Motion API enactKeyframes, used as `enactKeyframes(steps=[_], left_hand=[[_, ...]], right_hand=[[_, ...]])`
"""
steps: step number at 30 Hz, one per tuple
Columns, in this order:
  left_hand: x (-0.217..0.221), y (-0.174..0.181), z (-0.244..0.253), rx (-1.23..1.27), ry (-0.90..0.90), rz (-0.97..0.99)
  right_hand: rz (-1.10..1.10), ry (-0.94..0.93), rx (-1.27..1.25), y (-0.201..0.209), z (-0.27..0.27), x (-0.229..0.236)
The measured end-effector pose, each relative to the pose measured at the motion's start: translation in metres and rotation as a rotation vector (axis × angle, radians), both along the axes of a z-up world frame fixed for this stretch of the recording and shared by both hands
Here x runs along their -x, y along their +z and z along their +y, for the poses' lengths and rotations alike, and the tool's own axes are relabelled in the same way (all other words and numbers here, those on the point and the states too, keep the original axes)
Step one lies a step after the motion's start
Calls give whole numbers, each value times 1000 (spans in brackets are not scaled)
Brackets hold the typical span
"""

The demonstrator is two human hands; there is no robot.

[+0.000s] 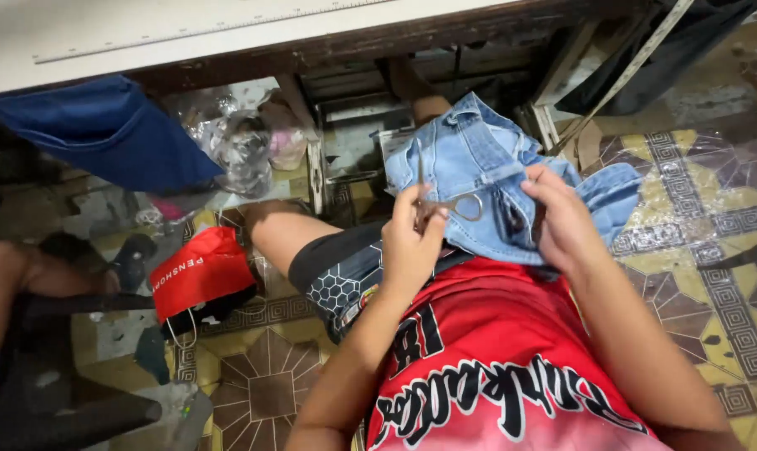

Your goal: A person uses scissors to trim loose threads and excess fabric from the waistband of a pair of denim jeans at a sewing workstation.

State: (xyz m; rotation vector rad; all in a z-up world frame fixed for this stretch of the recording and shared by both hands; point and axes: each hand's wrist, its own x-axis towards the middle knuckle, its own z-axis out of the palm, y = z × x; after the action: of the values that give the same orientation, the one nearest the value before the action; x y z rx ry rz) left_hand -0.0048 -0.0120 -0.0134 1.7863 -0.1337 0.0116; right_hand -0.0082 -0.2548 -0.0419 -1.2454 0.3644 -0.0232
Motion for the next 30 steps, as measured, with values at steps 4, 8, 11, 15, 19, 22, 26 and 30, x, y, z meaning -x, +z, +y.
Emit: enactKeyframes(steps=[4, 8, 11, 15, 19, 22, 26, 30], left_hand=[[4, -1, -29, 185, -27, 124], [3, -42, -48, 427, -192, 213], [2, -26, -44, 396, -184, 203], [11, 0, -37, 269, -319, 170], [12, 6, -33, 513, -337, 179], [12, 18, -34, 630, -306, 135], [20, 33, -27, 437, -314, 175], [16, 70, -17, 122, -340, 164]], right_hand=[[85, 5, -114, -3, 29, 37], [-108, 22, 338, 42, 42, 60], [-556, 40, 1138, 78, 41, 64], [-879, 331, 1512, 98, 33, 42], [-704, 396, 1037, 79, 0, 33], [-496, 217, 841, 78, 2, 47], [-415, 126, 925, 83, 20, 71], [-263, 332, 1322, 101, 25, 79]])
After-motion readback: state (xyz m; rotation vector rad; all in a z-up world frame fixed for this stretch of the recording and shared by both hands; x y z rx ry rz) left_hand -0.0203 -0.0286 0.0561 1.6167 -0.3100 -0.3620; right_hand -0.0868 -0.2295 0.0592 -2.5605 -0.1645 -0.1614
